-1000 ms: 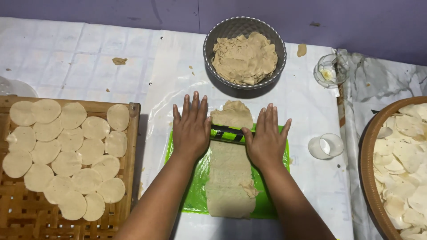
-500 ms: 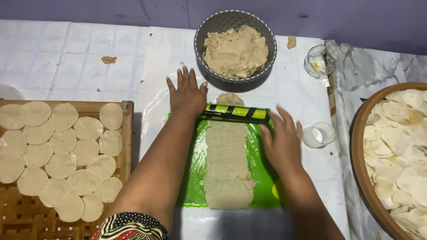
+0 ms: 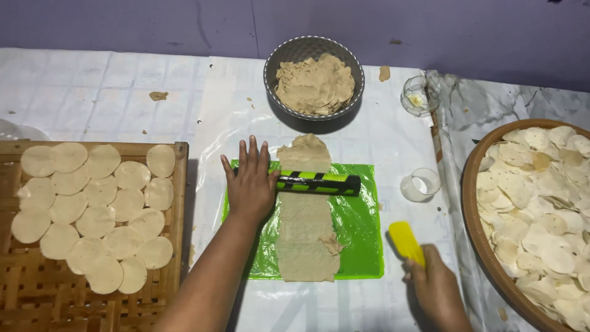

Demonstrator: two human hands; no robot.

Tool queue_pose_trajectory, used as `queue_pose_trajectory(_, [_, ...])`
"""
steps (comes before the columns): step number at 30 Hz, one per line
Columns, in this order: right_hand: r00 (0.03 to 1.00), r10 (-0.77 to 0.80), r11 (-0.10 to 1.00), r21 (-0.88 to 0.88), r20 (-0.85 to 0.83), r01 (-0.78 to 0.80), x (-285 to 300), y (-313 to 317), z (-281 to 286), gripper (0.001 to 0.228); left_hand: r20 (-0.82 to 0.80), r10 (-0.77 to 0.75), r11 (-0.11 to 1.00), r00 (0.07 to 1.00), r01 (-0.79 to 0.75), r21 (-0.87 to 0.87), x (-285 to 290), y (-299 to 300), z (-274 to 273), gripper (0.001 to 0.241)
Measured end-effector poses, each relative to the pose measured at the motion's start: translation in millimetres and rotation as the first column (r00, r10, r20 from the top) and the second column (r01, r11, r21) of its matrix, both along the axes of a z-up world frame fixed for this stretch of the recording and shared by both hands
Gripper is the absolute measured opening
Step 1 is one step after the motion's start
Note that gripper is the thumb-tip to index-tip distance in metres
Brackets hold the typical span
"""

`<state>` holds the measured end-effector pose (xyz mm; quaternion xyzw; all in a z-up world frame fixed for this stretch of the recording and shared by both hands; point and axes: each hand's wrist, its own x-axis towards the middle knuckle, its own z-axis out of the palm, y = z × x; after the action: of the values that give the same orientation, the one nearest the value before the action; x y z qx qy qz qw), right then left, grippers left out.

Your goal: Preparing small dough circles by rolling out dough with a rolling pin and using a circular cutter.

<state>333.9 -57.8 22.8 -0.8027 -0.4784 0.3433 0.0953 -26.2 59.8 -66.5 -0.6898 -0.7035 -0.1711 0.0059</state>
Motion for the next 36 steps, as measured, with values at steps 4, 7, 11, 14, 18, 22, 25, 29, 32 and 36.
queue_pose_trajectory(4, [0.940, 0.247, 0.864, 0.386, 0.236, -0.324, -13, 63, 1, 0.018, -0.029, -0.004, 0.999, 1.000, 0.002, -0.052, 5, -32, 14, 0.067])
queue_pose_trajectory(7, [0.782, 0.434, 0.725, 0.342, 0.448, -0.598, -65, 124, 3, 0.017, 0.011, 0.013, 0.894, 1.000, -0.007, -0.447, 10, -51, 51, 0.065])
queue_pose_trajectory(11, [0.544, 0.613, 0.514, 0.234, 0.573, -0.825, -126, 190, -34, 0.013, 0.076, 0.020, 0.891, 0.997, 0.017, -0.454, 8, -65, 49, 0.066])
queue_pose_trajectory(14, [0.464, 0.655, 0.424, 0.217, 0.597, -0.879, -159, 214, -53, 0.016, 0.101, 0.006, 0.898, 0.995, 0.039, -0.439, 4, -71, 47, 0.066])
queue_pose_trajectory(18, [0.388, 0.648, 0.341, 0.207, 0.656, -0.917, -185, 226, -69, 0.013, 0.125, 0.004, 0.924, 0.992, 0.044, -0.380, 3, -68, 46, 0.065])
queue_pose_trajectory(22, [0.366, 0.658, 0.374, 0.135, 0.658, -0.917, -156, 227, -62, 0.020, 0.106, 0.036, 0.916, 0.994, 0.009, -0.401, 4, -54, 54, 0.066])
queue_pose_trajectory(25, [0.379, 0.619, 0.465, 0.067, 0.688, -0.883, -111, 224, -55, 0.019, 0.068, 0.055, 0.913, 0.996, -0.022, -0.408, 4, -34, 53, 0.071])
queue_pose_trajectory(29, [0.501, 0.586, 0.652, -0.004, 0.636, -0.758, -55, 190, -34, 0.021, 0.120, 0.001, 0.925, 0.993, 0.044, -0.376, 21, 10, 59, 0.061])
queue_pose_trajectory(32, [0.683, 0.500, 0.814, -0.018, 0.533, -0.581, -18, 141, -17, 0.023, 0.235, -0.164, 0.934, 0.958, 0.227, -0.275, 38, 48, 51, 0.047])
queue_pose_trajectory(36, [0.778, 0.295, 0.936, -0.002, 0.554, -0.353, 35, 68, -45, 0.032, 0.099, -0.337, 0.937, 0.936, 0.343, -0.063, 56, 91, 12, 0.054])
